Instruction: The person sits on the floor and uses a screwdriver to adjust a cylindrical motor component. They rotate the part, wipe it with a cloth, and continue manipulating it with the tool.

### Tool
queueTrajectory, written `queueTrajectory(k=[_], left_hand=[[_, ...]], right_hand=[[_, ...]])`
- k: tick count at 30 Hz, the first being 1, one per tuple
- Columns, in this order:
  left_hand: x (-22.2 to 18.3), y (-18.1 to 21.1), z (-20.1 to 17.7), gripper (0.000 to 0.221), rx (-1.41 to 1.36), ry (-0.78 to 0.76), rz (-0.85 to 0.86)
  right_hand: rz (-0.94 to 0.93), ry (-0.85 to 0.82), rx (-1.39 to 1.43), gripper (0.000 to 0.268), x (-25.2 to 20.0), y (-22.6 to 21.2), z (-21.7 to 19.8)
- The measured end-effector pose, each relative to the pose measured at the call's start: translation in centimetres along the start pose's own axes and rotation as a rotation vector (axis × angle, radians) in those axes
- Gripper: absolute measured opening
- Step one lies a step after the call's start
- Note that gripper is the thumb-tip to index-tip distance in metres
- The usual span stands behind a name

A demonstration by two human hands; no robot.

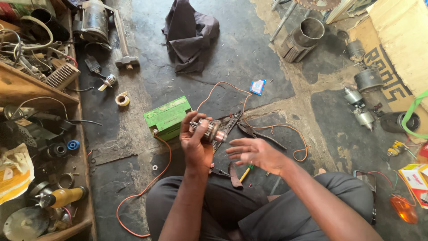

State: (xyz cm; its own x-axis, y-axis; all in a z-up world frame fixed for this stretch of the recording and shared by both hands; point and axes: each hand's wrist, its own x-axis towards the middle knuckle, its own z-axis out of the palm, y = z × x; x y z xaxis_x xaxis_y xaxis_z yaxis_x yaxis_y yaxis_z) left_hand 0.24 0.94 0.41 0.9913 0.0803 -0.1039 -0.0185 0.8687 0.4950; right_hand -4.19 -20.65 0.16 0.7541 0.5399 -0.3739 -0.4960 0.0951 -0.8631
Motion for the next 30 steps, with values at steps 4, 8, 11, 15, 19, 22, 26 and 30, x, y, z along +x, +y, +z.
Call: queueTrajectory(k=[4,8,11,15,19,22,26,30], left_hand=[[0.4,0.9,-0.1,0.040,-0.040,0.042,0.005],[0.7,1.1,-0.6,0.040,-0.065,0.074,-0.008],[0.9,0.8,-1.0,0.041,-0.061,0.061,-0.009],[1.1,0.6,-1.9,0.047,-0.055,0.100,-0.039],[1.2,0.3,-2.0,0.055,-0.064,0.102,-0.060],[0.8,0.0,-1.3,0.055,-0.091,0.211,-0.125],[0.3,-0.4,-0.8,0.052,-0.037,0.293,-0.232],[0.7,-0.5,-1.3,0.050,-0.031,0.268,-0.179]], right_hand=[[-0.028,-0.175,0.528,0.091,-0.8,-0.7,0.2],[-0.066,-0.219,0.614,0.107,-0.5,-0.5,0.0],[-0.015,0.127,0.137,0.094,-1.6,-0.6,-1.5],[-0.158,0.665,-1.211,0.042,-9.1,-0.9,-4.3],[0.252,0.916,-1.191,0.056,-17.7,-1.3,-7.5],[0.366,0.894,-1.219,0.061,-19.8,-1.9,-9.5],[0.184,0.664,-1.443,0.056,-13.5,-3.2,-11.1],[-0.206,0.465,-1.401,0.064,3.0,-5.3,-12.2]])
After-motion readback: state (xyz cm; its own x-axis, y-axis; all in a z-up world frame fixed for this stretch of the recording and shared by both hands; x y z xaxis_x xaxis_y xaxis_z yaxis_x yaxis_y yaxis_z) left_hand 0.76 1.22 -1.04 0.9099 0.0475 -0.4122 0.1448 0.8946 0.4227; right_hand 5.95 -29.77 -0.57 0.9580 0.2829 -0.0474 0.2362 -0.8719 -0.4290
